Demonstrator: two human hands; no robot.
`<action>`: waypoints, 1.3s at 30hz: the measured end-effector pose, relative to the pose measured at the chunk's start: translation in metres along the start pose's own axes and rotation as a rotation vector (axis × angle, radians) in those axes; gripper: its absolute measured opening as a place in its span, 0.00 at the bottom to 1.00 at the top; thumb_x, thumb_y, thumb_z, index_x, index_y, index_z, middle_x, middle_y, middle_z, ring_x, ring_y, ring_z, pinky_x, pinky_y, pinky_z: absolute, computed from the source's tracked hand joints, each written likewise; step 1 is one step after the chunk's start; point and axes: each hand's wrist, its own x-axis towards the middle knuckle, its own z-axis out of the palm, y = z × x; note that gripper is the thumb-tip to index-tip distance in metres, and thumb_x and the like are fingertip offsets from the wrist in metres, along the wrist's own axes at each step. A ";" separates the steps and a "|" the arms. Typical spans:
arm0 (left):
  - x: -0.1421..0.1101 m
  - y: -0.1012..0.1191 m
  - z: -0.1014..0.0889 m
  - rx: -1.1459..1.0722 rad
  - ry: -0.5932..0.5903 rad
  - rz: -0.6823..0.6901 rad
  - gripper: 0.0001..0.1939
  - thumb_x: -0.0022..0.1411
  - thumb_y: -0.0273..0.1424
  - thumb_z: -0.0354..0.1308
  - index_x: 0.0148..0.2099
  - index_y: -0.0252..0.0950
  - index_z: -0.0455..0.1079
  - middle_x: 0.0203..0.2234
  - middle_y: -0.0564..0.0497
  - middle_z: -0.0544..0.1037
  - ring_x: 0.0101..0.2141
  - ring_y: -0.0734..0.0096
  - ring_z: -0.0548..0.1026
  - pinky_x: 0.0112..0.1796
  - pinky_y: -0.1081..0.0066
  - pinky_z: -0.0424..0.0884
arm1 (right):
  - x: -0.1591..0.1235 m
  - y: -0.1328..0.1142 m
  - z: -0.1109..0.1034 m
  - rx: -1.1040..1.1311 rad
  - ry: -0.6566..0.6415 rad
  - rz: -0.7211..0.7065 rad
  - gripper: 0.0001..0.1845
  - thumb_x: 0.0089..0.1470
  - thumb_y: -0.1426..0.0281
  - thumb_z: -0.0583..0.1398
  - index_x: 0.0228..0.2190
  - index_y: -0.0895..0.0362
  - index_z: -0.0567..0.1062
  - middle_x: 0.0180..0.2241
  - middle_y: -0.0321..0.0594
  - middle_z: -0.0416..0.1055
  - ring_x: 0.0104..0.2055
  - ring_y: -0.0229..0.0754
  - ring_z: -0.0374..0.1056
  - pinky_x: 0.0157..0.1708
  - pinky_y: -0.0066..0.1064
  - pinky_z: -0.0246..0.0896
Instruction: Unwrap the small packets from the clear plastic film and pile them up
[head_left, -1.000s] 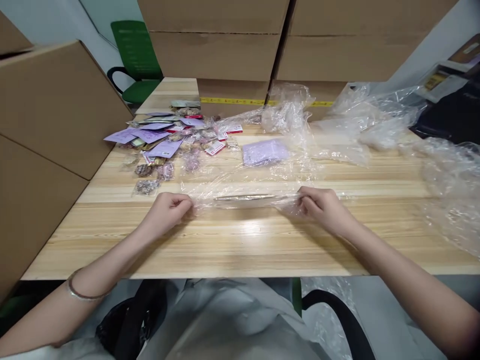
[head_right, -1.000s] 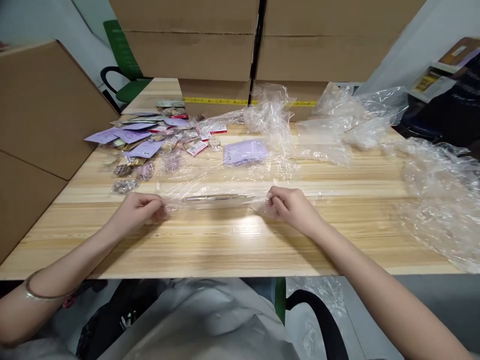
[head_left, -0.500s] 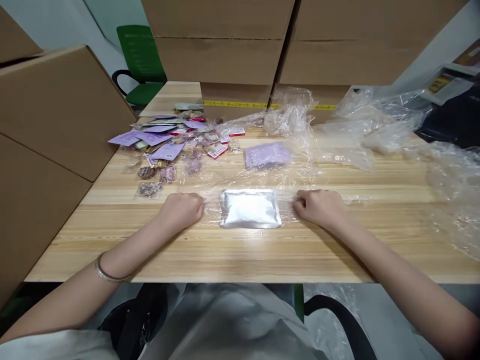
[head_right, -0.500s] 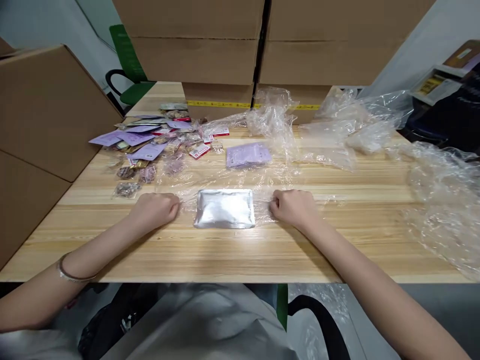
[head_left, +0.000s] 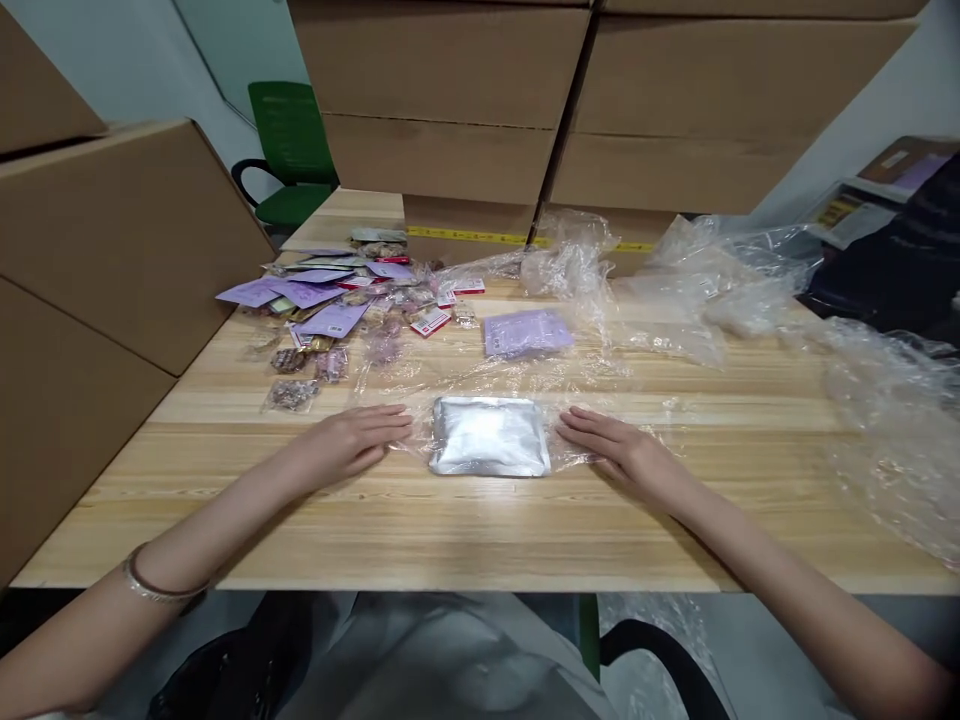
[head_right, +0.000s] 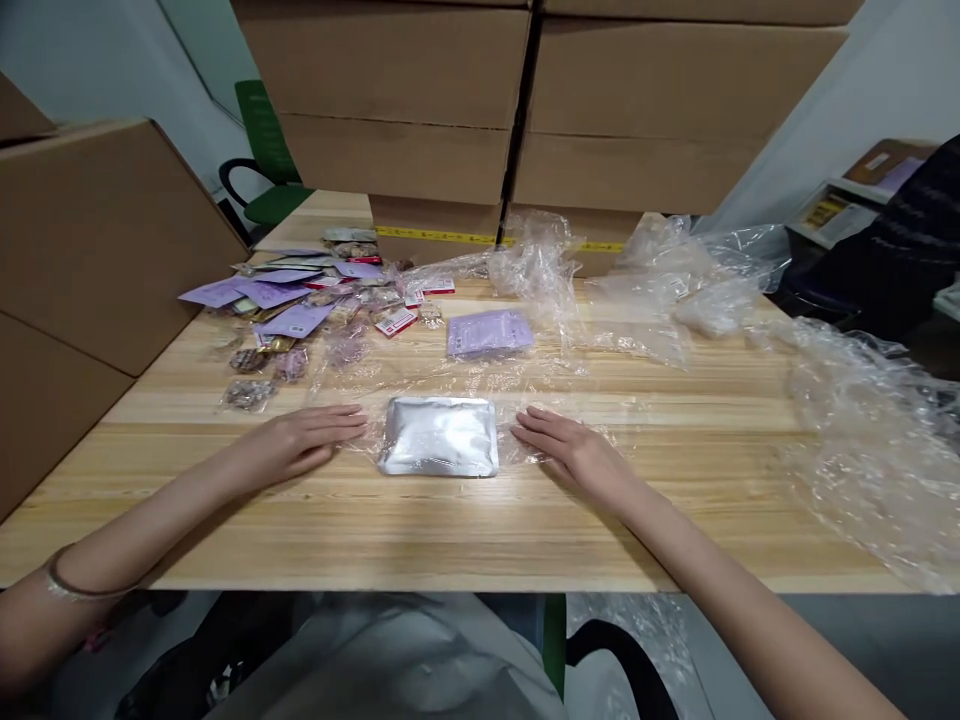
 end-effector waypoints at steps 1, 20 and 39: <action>0.001 -0.001 -0.001 -0.062 0.030 -0.036 0.19 0.67 0.28 0.46 0.55 0.40 0.73 0.54 0.48 0.76 0.58 0.63 0.70 0.58 0.62 0.65 | 0.002 0.001 0.003 0.036 0.056 0.035 0.21 0.60 0.76 0.49 0.50 0.55 0.74 0.53 0.47 0.73 0.59 0.48 0.65 0.56 0.43 0.63; 0.042 0.029 0.011 0.458 0.083 -0.470 0.16 0.64 0.26 0.45 0.47 0.28 0.71 0.45 0.33 0.75 0.40 0.49 0.77 0.37 0.58 0.72 | 0.041 -0.012 0.014 -0.380 0.084 0.706 0.18 0.57 0.68 0.51 0.47 0.61 0.70 0.31 0.48 0.75 0.33 0.51 0.71 0.32 0.36 0.57; 0.102 0.097 0.060 0.221 0.007 0.061 0.28 0.71 0.43 0.45 0.68 0.36 0.56 0.67 0.41 0.56 0.67 0.47 0.49 0.64 0.45 0.45 | 0.073 -0.041 -0.044 0.627 0.231 0.591 0.12 0.48 0.58 0.61 0.25 0.52 0.69 0.26 0.37 0.70 0.29 0.43 0.64 0.32 0.35 0.59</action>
